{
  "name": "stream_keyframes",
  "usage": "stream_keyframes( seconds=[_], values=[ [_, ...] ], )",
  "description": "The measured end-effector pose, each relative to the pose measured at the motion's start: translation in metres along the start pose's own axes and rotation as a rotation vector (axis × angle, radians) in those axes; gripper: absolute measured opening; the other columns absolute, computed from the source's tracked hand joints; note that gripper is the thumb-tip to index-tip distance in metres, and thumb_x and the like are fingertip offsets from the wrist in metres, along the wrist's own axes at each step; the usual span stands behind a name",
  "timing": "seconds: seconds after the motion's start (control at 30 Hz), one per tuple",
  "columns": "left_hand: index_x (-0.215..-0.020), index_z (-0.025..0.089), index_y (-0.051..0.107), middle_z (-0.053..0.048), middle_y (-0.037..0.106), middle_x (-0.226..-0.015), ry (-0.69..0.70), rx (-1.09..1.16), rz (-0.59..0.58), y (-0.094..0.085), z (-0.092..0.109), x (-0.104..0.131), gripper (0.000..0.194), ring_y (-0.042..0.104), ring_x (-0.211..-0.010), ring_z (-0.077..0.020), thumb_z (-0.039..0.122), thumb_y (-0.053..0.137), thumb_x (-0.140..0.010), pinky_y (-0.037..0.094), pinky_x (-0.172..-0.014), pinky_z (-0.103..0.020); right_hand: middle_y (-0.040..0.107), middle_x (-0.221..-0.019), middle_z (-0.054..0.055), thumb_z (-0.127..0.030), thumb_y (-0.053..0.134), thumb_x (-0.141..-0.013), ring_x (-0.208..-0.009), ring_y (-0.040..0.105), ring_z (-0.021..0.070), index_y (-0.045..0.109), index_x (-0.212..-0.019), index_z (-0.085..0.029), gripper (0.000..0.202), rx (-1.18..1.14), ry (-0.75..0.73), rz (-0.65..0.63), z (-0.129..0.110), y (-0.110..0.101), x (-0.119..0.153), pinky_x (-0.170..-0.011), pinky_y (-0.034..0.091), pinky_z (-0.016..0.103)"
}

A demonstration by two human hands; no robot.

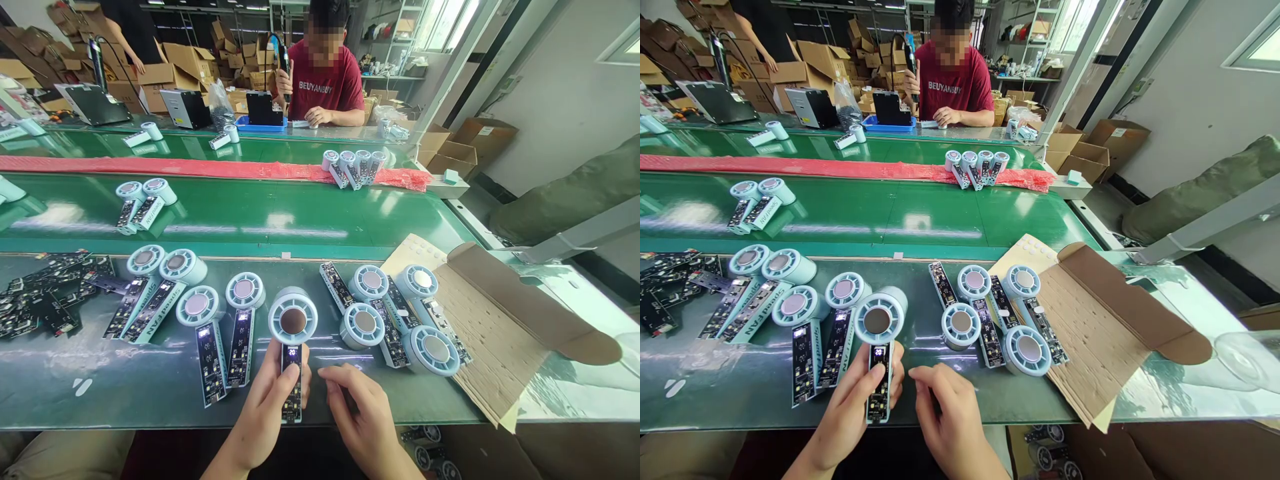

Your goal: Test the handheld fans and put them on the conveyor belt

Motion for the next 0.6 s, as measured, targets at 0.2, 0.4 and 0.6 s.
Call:
stream_keyframes(
  seconds=[0.2,0.4,0.6],
  values=[
    [-0.095,0.023,0.044,0.002,0.042,-0.076,0.0,0.001,-0.002,0.0007,0.0007,0.0005,0.014,0.041,-0.064,-0.0113,0.034,0.037,-0.094,0.038,-0.061,-0.027,0.055,-0.069,-0.001,-0.007,0.045,-0.088,-0.057,0.05,0.0126,0.055,-0.101,-0.019,0.02,0.007,-0.002,-0.002,-0.0001,0.0001,0.0009,-0.053,0.041,0.024],
    [-0.094,0.023,0.045,0.002,0.043,-0.077,-0.007,0.013,0.002,-0.0002,-0.0014,0.0003,0.014,0.042,-0.064,-0.0106,0.033,0.036,-0.094,0.037,-0.062,-0.027,0.056,-0.07,0.0,-0.008,0.045,-0.089,-0.059,0.051,0.0129,0.054,-0.101,-0.02,0.02,0.0,0.006,-0.019,-0.0003,0.0003,0.0003,-0.054,0.041,0.024],
    [-0.094,0.022,0.046,0.001,0.043,-0.075,-0.004,0.018,0.0,-0.0003,-0.0018,0.0001,0.015,0.041,-0.063,-0.0108,0.033,0.035,-0.095,0.037,-0.062,-0.027,0.056,-0.07,0.0,-0.007,0.044,-0.088,-0.059,0.052,0.013,0.054,-0.102,-0.02,0.021,-0.008,0.011,-0.022,0.0026,0.0012,0.0038,-0.054,0.042,0.024]
  ],
)
Point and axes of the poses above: each hand's wrist, its own x-axis away from the middle knuckle, its own y-axis out of the palm, z = x × y, the point moved 1 cm from there along -x, towards the middle knuckle
